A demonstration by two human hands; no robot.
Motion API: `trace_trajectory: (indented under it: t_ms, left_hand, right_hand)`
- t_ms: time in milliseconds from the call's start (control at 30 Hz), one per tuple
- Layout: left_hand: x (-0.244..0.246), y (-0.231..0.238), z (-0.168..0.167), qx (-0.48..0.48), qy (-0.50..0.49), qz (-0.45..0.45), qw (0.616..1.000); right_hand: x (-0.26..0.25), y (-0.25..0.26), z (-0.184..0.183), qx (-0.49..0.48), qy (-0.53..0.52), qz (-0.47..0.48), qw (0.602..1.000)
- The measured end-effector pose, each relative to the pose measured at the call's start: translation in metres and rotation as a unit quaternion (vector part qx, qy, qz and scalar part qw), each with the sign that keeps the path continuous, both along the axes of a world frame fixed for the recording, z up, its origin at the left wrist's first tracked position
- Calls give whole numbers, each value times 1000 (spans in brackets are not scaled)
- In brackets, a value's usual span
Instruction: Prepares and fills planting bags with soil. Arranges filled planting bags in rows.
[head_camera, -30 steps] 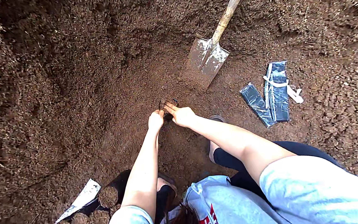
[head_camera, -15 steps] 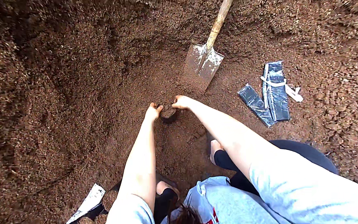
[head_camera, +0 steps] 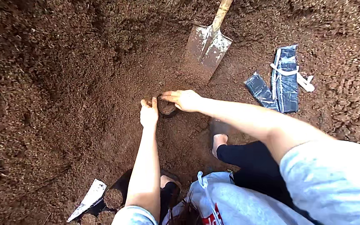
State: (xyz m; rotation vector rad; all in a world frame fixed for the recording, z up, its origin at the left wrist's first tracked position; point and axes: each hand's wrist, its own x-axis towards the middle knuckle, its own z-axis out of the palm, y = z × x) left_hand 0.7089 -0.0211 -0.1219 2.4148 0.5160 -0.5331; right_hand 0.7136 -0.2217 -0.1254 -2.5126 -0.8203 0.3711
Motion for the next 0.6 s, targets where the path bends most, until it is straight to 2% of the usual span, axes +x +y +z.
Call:
trace_trajectory:
  t_ms: [67, 133, 167, 267, 400, 533, 600]
  left_hand:
    - [-16, -1, 6, -46, 93, -9, 995]
    - [-32, -7, -4, -120, 166, -18, 979]
    - [-38, -13, -9, -154, 170, -6, 973]
    - [-40, -23, -25, -204, 111, 59, 971]
    - [-44, -30, -30, -192, 54, 91, 976]
    - [-47, -25, -24, -184, 43, 52, 981]
    - [-43, -9, -20, -177, 45, 29, 983]
  right_hand:
    - [-10, -8, 4, -62, 34, 64, 995]
    - [-14, -8, 3, -89, 74, 66, 991]
    - [-13, -4, 4, -96, 88, 60, 990]
    - [1, 11, 16, -131, 109, 67, 983]
    - [4, 31, 28, -204, 125, 88, 967]
    - [7, 48, 47, -258, 156, 63, 951]
    - [22, 38, 53, -211, 161, 52, 963]
